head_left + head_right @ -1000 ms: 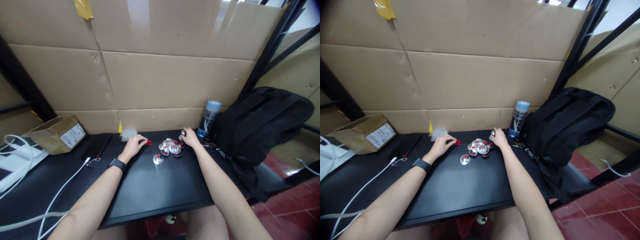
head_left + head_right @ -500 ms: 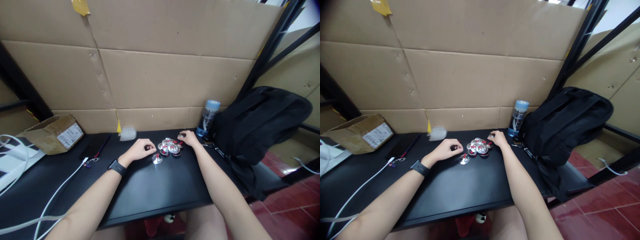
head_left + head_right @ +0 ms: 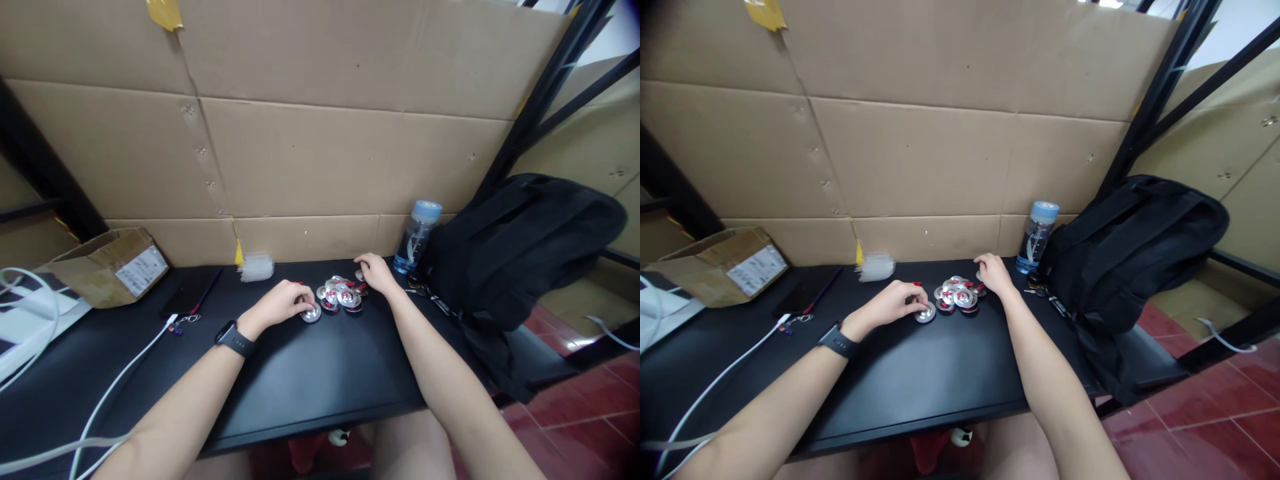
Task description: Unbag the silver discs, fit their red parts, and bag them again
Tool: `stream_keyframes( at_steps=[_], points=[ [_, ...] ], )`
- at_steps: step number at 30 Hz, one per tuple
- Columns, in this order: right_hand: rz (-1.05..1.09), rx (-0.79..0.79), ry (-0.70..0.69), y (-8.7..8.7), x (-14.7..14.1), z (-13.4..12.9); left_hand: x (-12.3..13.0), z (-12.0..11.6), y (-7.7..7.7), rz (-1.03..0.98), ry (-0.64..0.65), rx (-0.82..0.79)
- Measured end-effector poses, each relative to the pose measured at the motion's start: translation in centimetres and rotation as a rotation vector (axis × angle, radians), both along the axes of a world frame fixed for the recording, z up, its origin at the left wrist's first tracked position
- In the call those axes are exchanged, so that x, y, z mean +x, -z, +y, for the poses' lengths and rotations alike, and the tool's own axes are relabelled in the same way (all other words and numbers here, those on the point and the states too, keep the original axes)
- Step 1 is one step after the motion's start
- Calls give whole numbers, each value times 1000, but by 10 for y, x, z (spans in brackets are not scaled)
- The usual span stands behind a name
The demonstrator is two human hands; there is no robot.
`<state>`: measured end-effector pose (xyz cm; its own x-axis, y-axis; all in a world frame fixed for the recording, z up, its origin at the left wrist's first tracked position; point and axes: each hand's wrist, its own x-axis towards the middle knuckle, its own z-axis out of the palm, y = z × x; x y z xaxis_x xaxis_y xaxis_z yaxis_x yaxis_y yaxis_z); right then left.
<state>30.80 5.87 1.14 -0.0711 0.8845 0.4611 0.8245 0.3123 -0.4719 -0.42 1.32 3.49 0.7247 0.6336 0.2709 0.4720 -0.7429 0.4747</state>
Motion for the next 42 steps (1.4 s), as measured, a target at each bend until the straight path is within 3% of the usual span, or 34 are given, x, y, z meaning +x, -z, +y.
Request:
stream_keyframes(
  at_steps=[5,9,14,23,29,34,42],
  points=[
    [130,40,-459,-21,-55,-35,-7,5,-5,-151,-142,298],
    [112,20,-608,-16,-90,-56,-6,3,-2,-185,-135,352],
    [103,-13,-580,-7,-100,-57,-1,1,1,-192,-136,333],
    [156,-7,-482,-8,-101,-62,4,-5,-1,-252,-196,223],
    [331,28,-456,-7,-107,-63,1,-2,-1,-484,-335,132],
    [383,45,-439,-10,-109,-65,-2,5,7,-397,-211,14],
    [351,65,-430,-11,-110,-67,5,2,8,-341,-193,116]
  ],
)
